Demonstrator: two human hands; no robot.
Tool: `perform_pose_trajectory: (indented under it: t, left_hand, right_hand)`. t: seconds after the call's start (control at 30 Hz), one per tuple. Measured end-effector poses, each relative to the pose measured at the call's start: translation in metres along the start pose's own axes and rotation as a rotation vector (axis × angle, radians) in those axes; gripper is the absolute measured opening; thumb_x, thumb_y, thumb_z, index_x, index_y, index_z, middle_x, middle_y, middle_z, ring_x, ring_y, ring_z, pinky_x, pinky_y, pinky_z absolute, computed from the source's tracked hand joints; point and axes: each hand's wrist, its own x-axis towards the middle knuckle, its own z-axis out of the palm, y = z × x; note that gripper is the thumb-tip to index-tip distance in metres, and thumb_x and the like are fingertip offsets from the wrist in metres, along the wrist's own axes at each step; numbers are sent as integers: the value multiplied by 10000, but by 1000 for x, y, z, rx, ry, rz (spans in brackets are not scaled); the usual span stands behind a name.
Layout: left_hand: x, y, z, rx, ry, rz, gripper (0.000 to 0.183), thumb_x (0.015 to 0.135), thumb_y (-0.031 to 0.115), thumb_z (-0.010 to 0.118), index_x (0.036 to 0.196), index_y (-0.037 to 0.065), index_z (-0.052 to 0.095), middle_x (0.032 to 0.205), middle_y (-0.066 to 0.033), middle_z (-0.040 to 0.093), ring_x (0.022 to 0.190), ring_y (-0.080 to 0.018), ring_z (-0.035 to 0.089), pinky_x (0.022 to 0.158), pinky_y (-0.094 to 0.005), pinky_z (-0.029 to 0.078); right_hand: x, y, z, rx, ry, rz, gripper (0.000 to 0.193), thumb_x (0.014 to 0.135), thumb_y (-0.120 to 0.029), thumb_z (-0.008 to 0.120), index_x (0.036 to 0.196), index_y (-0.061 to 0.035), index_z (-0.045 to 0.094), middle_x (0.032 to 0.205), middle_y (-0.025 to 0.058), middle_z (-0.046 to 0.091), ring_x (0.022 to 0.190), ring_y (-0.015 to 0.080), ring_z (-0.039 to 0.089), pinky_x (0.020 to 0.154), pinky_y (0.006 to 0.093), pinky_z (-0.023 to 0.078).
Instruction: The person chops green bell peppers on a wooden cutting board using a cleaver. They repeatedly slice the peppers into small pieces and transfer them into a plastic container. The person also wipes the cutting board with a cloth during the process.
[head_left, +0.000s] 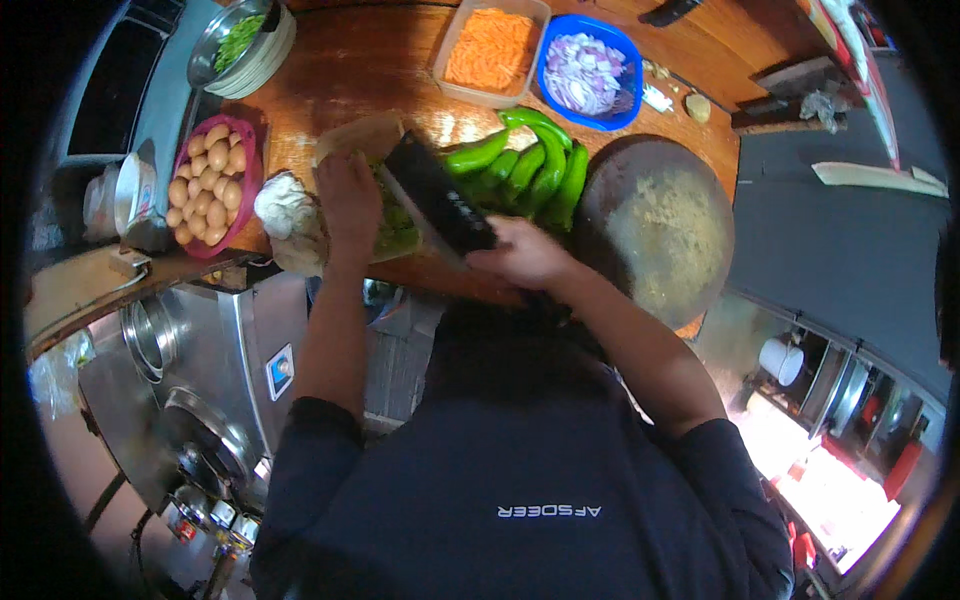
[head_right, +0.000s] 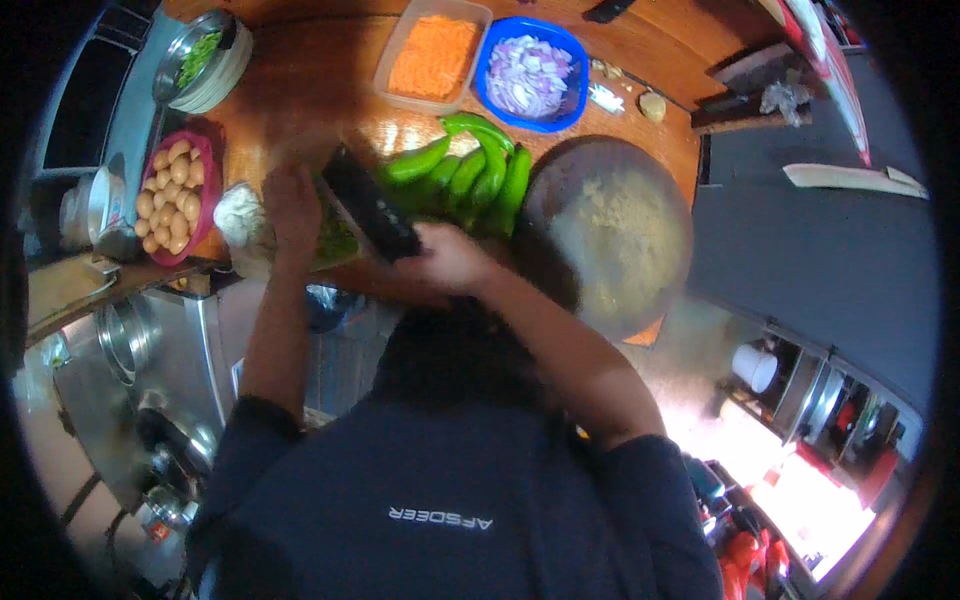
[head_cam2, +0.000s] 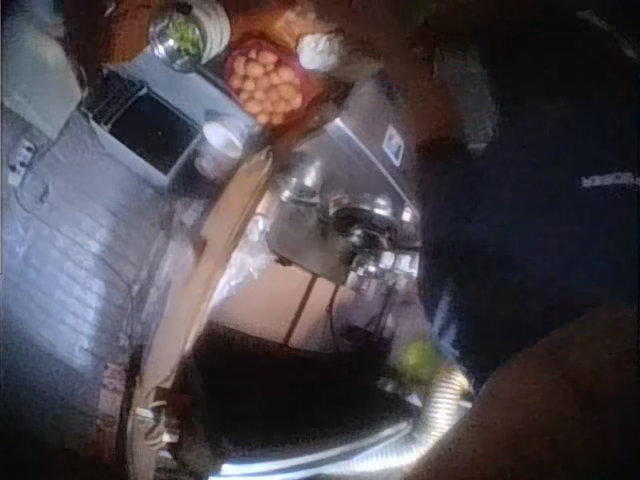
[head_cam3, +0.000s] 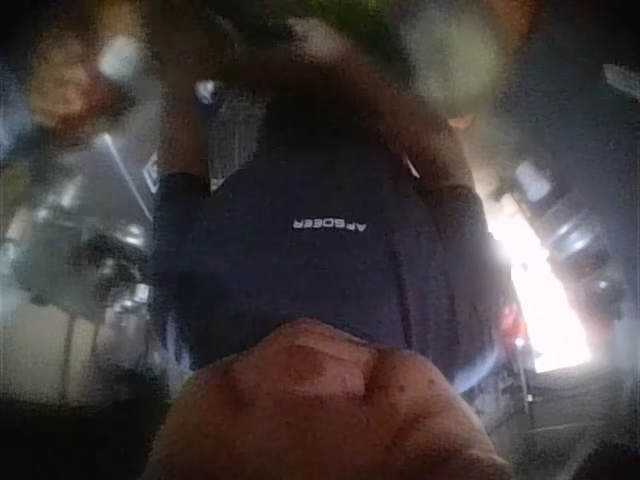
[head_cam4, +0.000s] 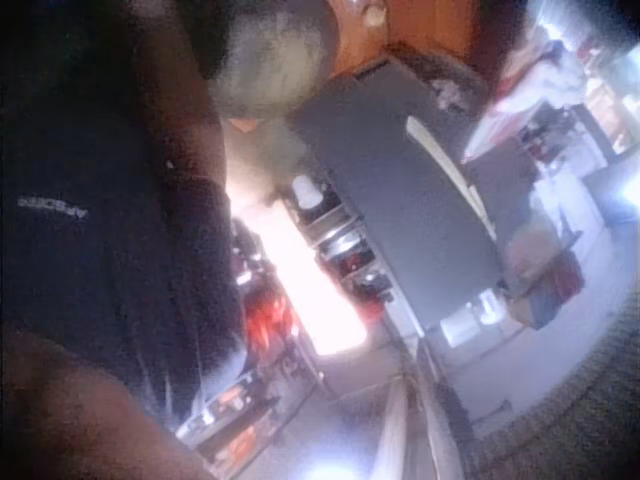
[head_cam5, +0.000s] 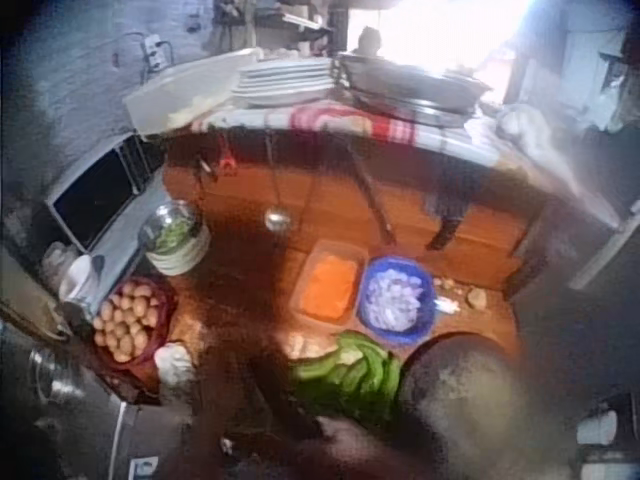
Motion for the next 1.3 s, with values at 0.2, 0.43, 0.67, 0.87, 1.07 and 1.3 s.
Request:
perform_pose_trajectory:
  t: [0.2,0.43,0.67,0.87,1.07,1.3]
  left_hand:
    - [13,47,-32,15,-207,330,308,914,347,683,1019,58,660,1022,-181,652,1022,-344,609,968,-524,453]
    - [-40,103,26,51,-532,925,351,780,316,747,1004,61,658,943,-140,602,982,-347,583,842,-506,485]
    - [-24,142,-2,-104,-850,598,415,776,169,747,1139,29,604,1120,-188,599,1121,-404,573,923,-473,500]
    - [-15,275,-5,-253,-926,699,524,789,186,780,1261,78,577,1291,-228,553,1235,-410,534,1022,-454,469]
    - [-71,363,81,-274,-823,997,628,779,256,818,1303,36,550,1245,-221,568,1107,-419,557,967,-481,473]
    - [-103,350,87,-309,-634,983,808,839,382,761,1439,-36,418,1417,-211,487,1316,-406,444,1096,-530,370]
  right_hand:
    - [-136,48,-64,179,484,240,191,933,-193,712,1064,-84,626,739,15,630,599,102,593,530,278,485]
    - [-216,127,-73,415,895,291,150,954,-123,670,951,-5,578,660,9,587,520,87,542,469,255,428]
    - [-235,167,-71,530,975,293,112,950,-103,641,941,-10,580,653,27,591,487,103,536,453,269,425]
    - [-238,211,-70,538,909,241,128,988,-140,618,963,-23,569,630,8,558,477,88,508,445,266,400]
    - [-241,217,-76,611,929,192,195,1021,-217,590,995,-26,560,622,19,562,451,104,507,431,281,411]
    - [-249,205,-85,762,1017,241,292,1053,-317,542,1015,-28,557,619,38,572,436,116,505,416,288,413]
